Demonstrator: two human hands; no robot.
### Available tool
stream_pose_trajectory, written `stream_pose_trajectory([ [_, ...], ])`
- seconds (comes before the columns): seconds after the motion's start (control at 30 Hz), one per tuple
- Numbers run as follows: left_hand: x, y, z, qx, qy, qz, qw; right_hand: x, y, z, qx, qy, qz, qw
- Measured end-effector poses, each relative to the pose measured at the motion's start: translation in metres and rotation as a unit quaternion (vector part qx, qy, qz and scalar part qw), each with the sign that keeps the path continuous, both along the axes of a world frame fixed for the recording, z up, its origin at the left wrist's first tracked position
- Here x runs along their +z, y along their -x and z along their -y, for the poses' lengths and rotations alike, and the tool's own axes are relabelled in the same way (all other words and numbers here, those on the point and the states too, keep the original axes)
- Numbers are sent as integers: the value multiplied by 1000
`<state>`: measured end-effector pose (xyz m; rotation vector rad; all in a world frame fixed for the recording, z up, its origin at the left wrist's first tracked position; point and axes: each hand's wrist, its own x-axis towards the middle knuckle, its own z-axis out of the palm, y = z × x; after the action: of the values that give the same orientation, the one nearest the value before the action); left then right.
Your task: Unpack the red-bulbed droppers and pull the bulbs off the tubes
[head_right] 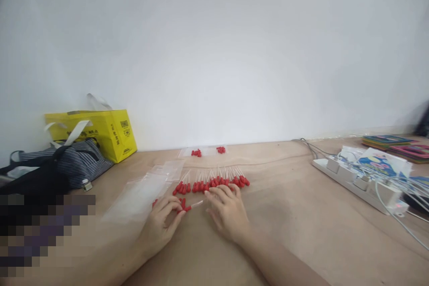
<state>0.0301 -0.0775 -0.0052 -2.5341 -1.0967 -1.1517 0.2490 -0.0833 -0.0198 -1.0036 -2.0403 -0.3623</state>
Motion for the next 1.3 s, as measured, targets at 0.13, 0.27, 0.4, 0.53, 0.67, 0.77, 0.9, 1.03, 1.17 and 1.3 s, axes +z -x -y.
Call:
stream_pose_trajectory([
  [0.13, -9, -9, 3, -31, 26, -17, 999, -8, 10, -1, 35, -33, 29, 998],
  [0.27, -9, -12, 1, -44, 51, -18, 998, -13, 14, -3, 35, -29, 53, 998],
  [0.4, -11, -16, -4, -66, 52, -41, 996, -10, 17, 1, 35, -25, 55, 998],
  [0.53, -15, -20, -7, -89, 33, -63, 994, -10, 19, 2, 44, -27, 54, 997],
  [0.67, -10, -20, 0, -97, 32, -89, 991, -10, 16, 2, 72, -12, 71, 995],
  [0.77, -7, -19, 6, -102, 36, -97, 989, -9, 16, 3, 85, -13, 79, 993],
  [0.9, -8, -15, 7, -91, 32, -103, 990, -10, 15, 5, 96, -14, 89, 991],
  [1.03, -8, 5, 1, -53, 22, -84, 995, -9, -4, 6, 61, -4, 57, 996],
  [1.17, -3, 24, -1, 14, 53, -15, 998, -7, -27, 3, -21, 37, 9, 999],
  [1.3, -1, 29, -7, 40, 91, 56, 994, -9, -33, -6, -71, 86, -65, 992],
])
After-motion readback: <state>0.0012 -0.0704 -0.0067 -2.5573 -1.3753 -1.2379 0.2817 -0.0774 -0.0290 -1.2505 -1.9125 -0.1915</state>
